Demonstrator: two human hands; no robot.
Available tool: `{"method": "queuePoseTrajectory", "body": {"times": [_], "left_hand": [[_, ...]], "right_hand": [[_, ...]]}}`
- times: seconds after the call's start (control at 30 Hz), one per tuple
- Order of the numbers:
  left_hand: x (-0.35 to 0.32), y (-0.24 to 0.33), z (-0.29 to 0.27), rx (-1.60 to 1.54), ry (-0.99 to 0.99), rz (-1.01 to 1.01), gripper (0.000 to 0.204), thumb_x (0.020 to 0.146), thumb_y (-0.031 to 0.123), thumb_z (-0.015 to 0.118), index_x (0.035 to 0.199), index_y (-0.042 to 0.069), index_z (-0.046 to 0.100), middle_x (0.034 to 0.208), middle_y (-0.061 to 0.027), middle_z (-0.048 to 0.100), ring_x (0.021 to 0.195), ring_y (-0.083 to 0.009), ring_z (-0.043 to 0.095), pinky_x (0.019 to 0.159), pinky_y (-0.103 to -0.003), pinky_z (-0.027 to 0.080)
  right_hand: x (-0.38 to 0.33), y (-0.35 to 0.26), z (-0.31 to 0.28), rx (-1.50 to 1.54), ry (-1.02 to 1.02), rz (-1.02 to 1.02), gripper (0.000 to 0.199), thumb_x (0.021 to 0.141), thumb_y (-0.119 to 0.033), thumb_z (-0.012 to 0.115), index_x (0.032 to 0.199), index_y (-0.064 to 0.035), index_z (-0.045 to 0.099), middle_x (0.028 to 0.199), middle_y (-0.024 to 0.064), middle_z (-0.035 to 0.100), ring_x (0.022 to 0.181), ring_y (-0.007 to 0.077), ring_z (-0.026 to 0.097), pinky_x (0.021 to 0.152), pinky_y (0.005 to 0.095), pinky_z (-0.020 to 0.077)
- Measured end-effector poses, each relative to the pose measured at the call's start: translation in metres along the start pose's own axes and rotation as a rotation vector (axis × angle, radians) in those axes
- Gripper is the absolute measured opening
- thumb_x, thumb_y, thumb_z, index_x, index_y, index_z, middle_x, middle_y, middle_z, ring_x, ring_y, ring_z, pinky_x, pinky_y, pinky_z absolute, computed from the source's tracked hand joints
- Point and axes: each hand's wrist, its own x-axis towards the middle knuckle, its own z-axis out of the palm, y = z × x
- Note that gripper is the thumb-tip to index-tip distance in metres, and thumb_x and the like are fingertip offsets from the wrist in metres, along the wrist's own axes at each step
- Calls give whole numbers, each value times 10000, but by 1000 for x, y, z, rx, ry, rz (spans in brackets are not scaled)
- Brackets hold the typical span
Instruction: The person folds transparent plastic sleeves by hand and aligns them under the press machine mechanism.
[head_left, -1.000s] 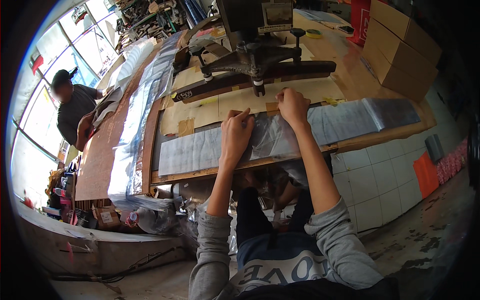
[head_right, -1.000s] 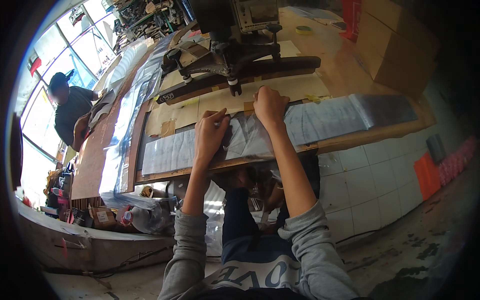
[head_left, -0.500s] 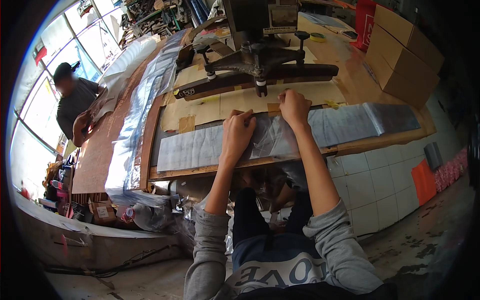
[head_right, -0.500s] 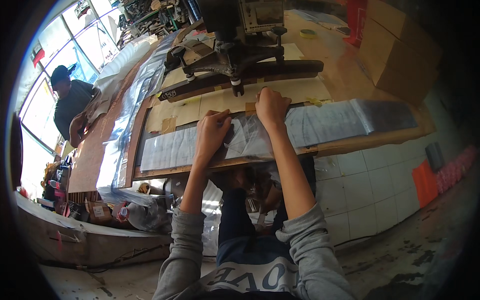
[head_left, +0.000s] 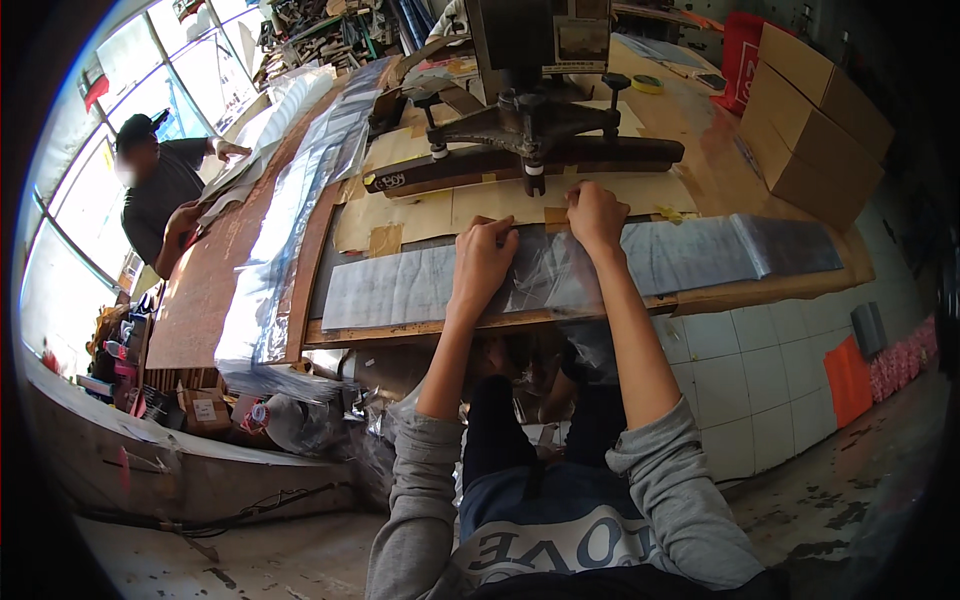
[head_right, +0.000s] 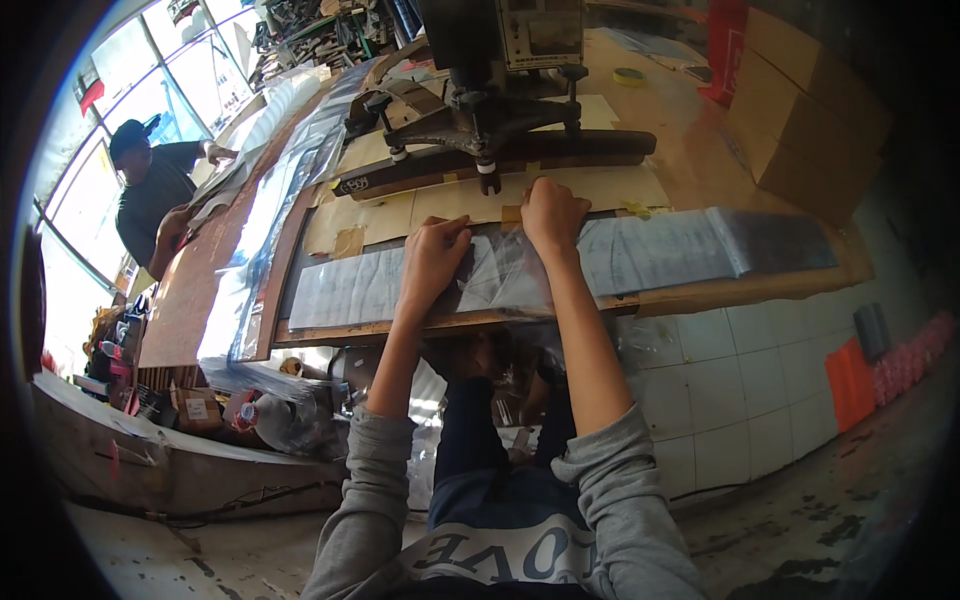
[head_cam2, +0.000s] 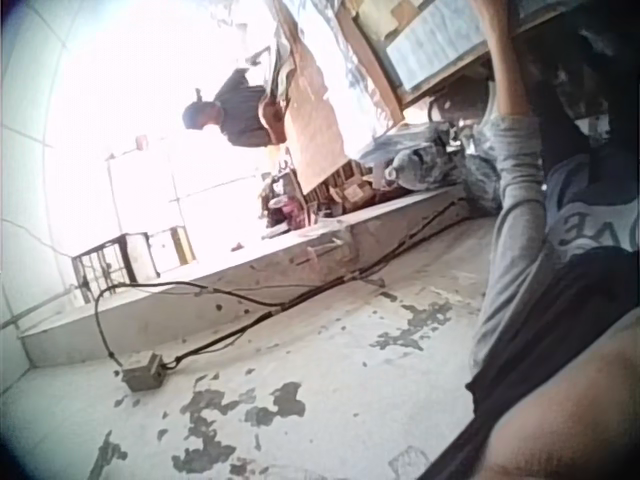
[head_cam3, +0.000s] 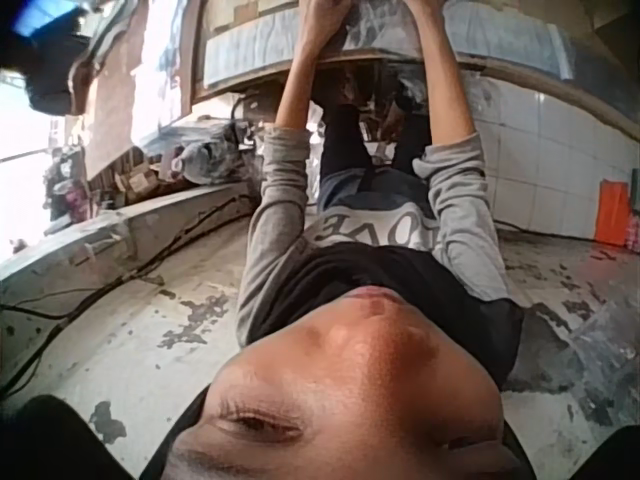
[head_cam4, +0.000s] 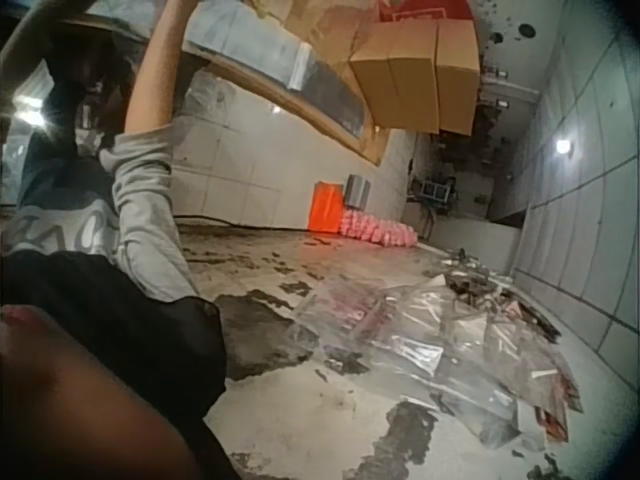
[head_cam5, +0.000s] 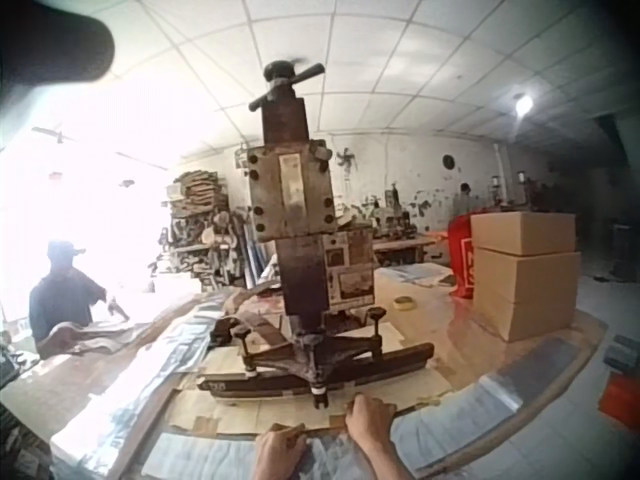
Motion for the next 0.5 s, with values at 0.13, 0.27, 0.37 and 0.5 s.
{"method": "queuePoseTrajectory", "body": {"times": [0.13,0.27,0.37,0.5], "left_hand": [[-2,-3,2,12,62,51,246,773,118,610,977,-10,662,834,-200,618,757,-318,623,723,-369,481],[-3,0,3,19,64,43,250,777,116,596,979,-16,661,838,-202,618,758,-318,622,726,-373,481],[-3,0,2,13,57,22,257,778,112,589,990,-16,659,841,-204,618,763,-317,621,731,-373,480],[-2,1,0,4,65,22,261,777,109,583,996,-13,659,843,-205,617,769,-317,619,735,-370,478]], "right_hand": [[-2,1,4,3,29,-14,168,825,-193,573,775,-50,648,765,145,658,781,327,632,765,489,382],[-3,4,4,11,35,-19,173,827,-196,569,770,-52,647,756,145,656,774,323,632,763,486,381],[-3,4,4,16,36,-11,179,827,-195,564,761,-51,647,751,145,655,770,322,632,763,483,380],[-3,1,4,30,41,-8,189,827,-190,554,752,-45,650,750,148,656,770,324,632,768,481,379]]}}
